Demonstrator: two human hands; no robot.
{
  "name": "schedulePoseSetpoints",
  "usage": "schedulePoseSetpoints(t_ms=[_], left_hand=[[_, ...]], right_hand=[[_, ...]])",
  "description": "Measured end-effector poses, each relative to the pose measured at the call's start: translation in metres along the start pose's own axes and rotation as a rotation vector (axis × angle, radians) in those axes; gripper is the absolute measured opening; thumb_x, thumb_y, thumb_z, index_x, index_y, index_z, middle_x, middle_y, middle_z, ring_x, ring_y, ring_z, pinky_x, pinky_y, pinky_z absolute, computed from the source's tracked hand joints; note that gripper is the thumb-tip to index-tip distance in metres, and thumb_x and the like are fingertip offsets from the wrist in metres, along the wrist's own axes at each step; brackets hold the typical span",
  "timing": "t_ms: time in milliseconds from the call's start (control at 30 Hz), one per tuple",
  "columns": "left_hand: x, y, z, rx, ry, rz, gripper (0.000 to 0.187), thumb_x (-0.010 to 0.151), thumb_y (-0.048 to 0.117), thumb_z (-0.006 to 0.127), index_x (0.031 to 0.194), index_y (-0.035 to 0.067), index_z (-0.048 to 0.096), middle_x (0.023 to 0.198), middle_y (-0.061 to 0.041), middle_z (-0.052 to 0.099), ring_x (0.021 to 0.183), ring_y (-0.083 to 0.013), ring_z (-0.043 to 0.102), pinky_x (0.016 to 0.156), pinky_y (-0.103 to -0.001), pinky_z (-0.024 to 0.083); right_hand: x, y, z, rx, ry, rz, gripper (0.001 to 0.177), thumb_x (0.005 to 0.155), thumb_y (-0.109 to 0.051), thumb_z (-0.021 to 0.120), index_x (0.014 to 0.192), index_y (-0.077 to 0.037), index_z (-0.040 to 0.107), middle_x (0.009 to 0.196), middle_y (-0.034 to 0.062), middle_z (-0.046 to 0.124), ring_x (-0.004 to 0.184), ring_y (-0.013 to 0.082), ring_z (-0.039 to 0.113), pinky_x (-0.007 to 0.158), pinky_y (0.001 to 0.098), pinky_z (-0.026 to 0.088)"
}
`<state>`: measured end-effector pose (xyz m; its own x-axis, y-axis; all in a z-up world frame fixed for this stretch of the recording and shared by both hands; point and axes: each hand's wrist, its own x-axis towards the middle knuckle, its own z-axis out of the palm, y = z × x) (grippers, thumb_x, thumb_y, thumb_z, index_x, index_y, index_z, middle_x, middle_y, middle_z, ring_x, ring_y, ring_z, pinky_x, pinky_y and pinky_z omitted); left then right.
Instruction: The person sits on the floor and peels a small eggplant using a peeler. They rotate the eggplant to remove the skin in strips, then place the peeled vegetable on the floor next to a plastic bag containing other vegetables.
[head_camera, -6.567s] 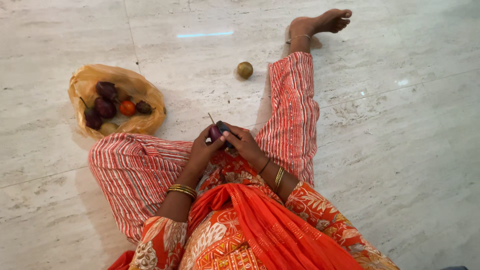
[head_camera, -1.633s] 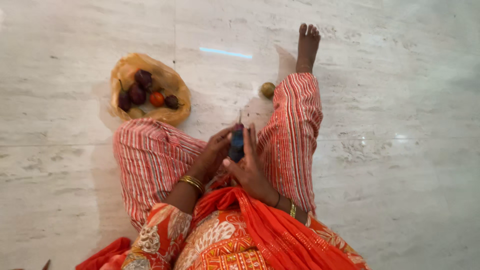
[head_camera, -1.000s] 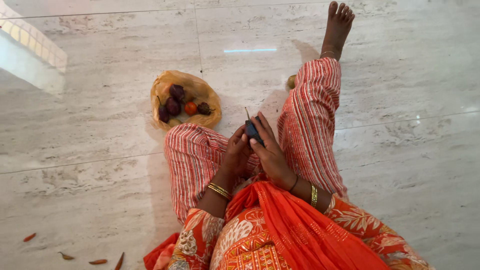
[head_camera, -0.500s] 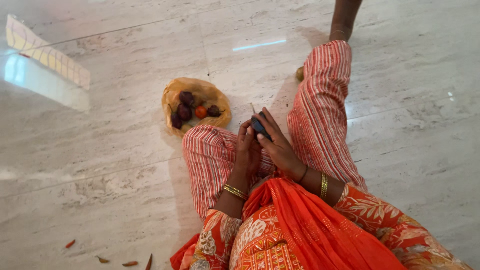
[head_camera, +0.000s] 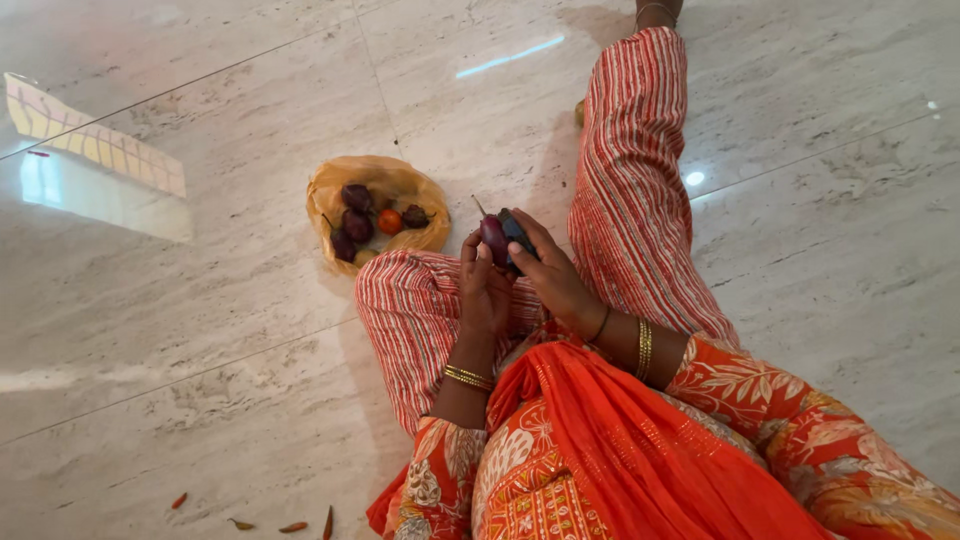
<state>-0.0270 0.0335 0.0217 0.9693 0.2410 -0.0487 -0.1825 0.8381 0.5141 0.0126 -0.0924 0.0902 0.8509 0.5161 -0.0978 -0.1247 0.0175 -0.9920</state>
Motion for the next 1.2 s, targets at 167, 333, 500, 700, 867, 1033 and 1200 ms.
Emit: schedulePoseSetpoints(t_ms=[167, 333, 500, 700, 867, 1033, 1200], left_hand=[[0.001, -0.001, 0.004, 0.090, -0.048, -0.034, 0.049, 0.103, 0.027, 0.065, 0.142, 0.007, 0.044, 0.123, -0.011, 0.065, 0.105, -0.0194, 0.068, 0.089, -0.038, 0.060], [0.005, -0.006, 0.002, 0.220, -0.044, -0.109, 0.049, 0.102, 0.028, 0.065, 0.142, 0.005, 0.046, 0.116, -0.011, 0.067, 0.095, -0.0190, 0.070, 0.076, -0.033, 0.060], [0.009, -0.018, 0.001, 0.252, 0.038, -0.107, 0.046, 0.104, 0.028, 0.062, 0.142, 0.004, 0.049, 0.116, -0.009, 0.067, 0.095, -0.0167, 0.069, 0.075, -0.031, 0.058], [0.015, -0.025, 0.001, 0.241, 0.102, -0.129, 0.039, 0.106, 0.031, 0.057, 0.136, 0.006, 0.057, 0.116, -0.009, 0.067, 0.099, -0.0173, 0.068, 0.081, -0.035, 0.059], [0.016, -0.028, -0.004, 0.182, 0.100, -0.126, 0.039, 0.107, 0.036, 0.054, 0.129, 0.004, 0.061, 0.117, -0.007, 0.069, 0.105, -0.0177, 0.068, 0.090, -0.037, 0.060], [0.019, -0.030, -0.010, 0.215, 0.146, -0.137, 0.043, 0.108, 0.041, 0.054, 0.126, 0.003, 0.062, 0.111, -0.006, 0.069, 0.099, -0.0167, 0.069, 0.086, -0.037, 0.061], [0.017, -0.027, -0.008, 0.372, 0.114, -0.119, 0.044, 0.107, 0.037, 0.061, 0.133, 0.002, 0.062, 0.105, -0.006, 0.068, 0.090, -0.0132, 0.067, 0.076, -0.030, 0.058]], right_hand=[[0.003, 0.002, -0.010, -0.024, 0.010, -0.041, 0.062, 0.107, -0.037, 0.049, 0.159, -0.006, 0.035, 0.153, 0.0140, 0.048, 0.140, 0.0239, 0.049, 0.113, 0.0341, 0.042], [0.009, 0.013, -0.027, 0.040, 0.042, 0.005, 0.062, 0.107, -0.041, 0.049, 0.157, -0.005, 0.043, 0.144, 0.0126, 0.058, 0.131, 0.0210, 0.055, 0.110, 0.0332, 0.044], [0.015, 0.030, -0.042, 0.143, 0.007, 0.083, 0.063, 0.106, -0.041, 0.051, 0.157, -0.007, 0.042, 0.144, 0.0100, 0.057, 0.130, 0.0173, 0.054, 0.109, 0.0318, 0.042], [0.018, 0.037, -0.054, 0.029, -0.126, -0.013, 0.063, 0.107, -0.037, 0.049, 0.161, -0.009, 0.033, 0.156, 0.0120, 0.046, 0.141, 0.0234, 0.043, 0.115, 0.0369, 0.038], [0.013, 0.028, -0.057, -0.370, -0.224, -0.191, 0.057, 0.110, -0.032, 0.044, 0.162, -0.013, 0.031, 0.173, 0.0109, 0.019, 0.159, 0.0284, 0.019, 0.126, 0.0425, 0.027], [0.011, 0.026, -0.053, -0.391, -0.257, -0.243, 0.055, 0.111, -0.032, 0.042, 0.162, -0.015, 0.032, 0.174, 0.0074, 0.015, 0.161, 0.0295, 0.019, 0.127, 0.0441, 0.027], [0.013, 0.026, -0.055, -0.208, -0.218, -0.174, 0.057, 0.111, -0.036, 0.041, 0.162, -0.014, 0.030, 0.171, 0.0095, 0.024, 0.158, 0.0283, 0.024, 0.125, 0.0413, 0.029]])
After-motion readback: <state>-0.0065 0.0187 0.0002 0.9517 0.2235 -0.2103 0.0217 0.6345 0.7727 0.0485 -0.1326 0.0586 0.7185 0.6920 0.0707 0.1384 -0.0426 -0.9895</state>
